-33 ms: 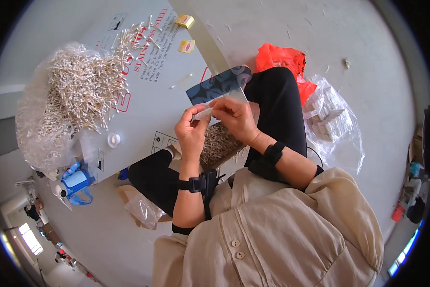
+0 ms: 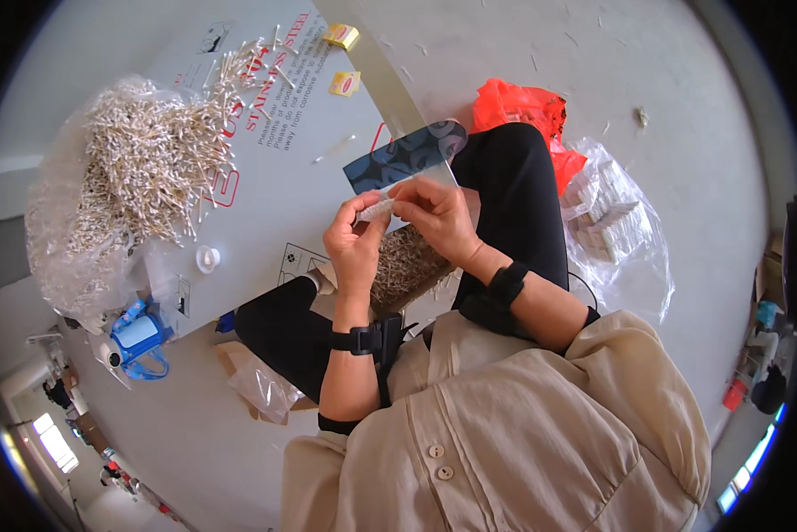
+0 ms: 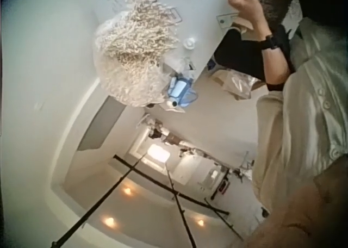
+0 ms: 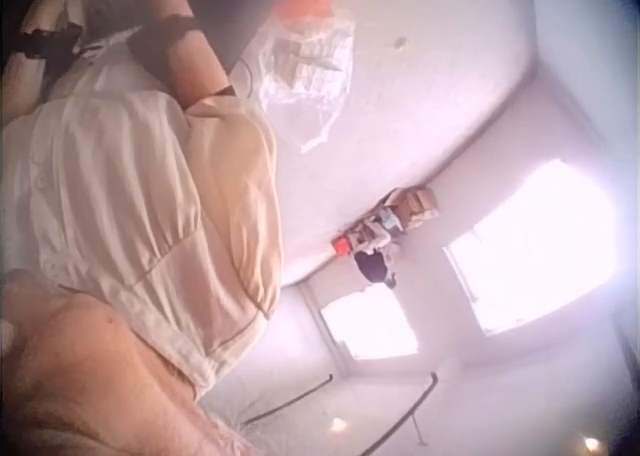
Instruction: Arrange and pack cotton swabs into small plastic sleeves.
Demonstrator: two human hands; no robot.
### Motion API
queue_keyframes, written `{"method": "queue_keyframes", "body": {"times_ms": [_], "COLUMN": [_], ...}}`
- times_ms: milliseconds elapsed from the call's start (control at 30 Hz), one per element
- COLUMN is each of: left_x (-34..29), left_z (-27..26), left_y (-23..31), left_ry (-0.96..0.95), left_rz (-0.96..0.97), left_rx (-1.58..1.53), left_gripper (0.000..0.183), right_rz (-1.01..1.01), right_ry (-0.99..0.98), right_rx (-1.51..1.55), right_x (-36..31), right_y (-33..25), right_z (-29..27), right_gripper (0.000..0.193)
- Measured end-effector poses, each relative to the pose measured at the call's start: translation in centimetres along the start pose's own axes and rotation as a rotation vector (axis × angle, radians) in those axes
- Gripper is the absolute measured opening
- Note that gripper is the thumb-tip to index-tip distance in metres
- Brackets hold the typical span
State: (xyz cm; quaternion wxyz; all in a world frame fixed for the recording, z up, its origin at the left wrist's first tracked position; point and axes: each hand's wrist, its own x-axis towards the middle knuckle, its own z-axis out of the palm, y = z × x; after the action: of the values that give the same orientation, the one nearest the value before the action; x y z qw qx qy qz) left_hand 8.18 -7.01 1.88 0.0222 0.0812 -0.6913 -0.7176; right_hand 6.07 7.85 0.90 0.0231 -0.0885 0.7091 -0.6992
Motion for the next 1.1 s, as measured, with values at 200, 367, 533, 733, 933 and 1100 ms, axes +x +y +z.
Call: {"method": "queue_keyframes", "body": {"times_ms": [200, 367, 533, 733, 933, 1100], "left_x": [0.2, -0.2, -0.2, 0.0, 0.1, 0.2], "left_z": [-0.1, -0.2, -0.2, -0.3, -0.1, 0.0], "left_y": [-0.6, -0.9, -1.3, -1.8, -1.8, -1.7], "left_ry": [0.021, -0.006, -0.003, -0.008, 0.003, 0.001], "left_rz": [-0.008, -0.021, -0.041, 0.002, 0.031, 0.034], "left_rx": [-0.057, -0.108, -0.174, -0.145, -0.123, -0.127], "left_gripper": [0.021, 0.022, 0.023, 0.025, 0.023, 0.021], "right_rz": [0.425, 0.648, 0.565, 0.506, 0.482, 0.475], "right_ry": [-0.043, -0.113, -0.169, -0.177, -0.156, -0.154], "right_rx": [0.127, 0.161, 0.002, -0.125, -0.181, -0.192], "right_x": [2.0, 3.6, 3.8, 4.0, 4.0, 4.1], "right_y": [-1.6, -2.6, -2.6, -2.7, -2.8, -2.7], "right_z": [0.0, -0.2, -0.1, 0.1, 0.3, 0.2], "right_gripper": [0.008, 0.009, 0.009, 0.01, 0.011, 0.01]}}
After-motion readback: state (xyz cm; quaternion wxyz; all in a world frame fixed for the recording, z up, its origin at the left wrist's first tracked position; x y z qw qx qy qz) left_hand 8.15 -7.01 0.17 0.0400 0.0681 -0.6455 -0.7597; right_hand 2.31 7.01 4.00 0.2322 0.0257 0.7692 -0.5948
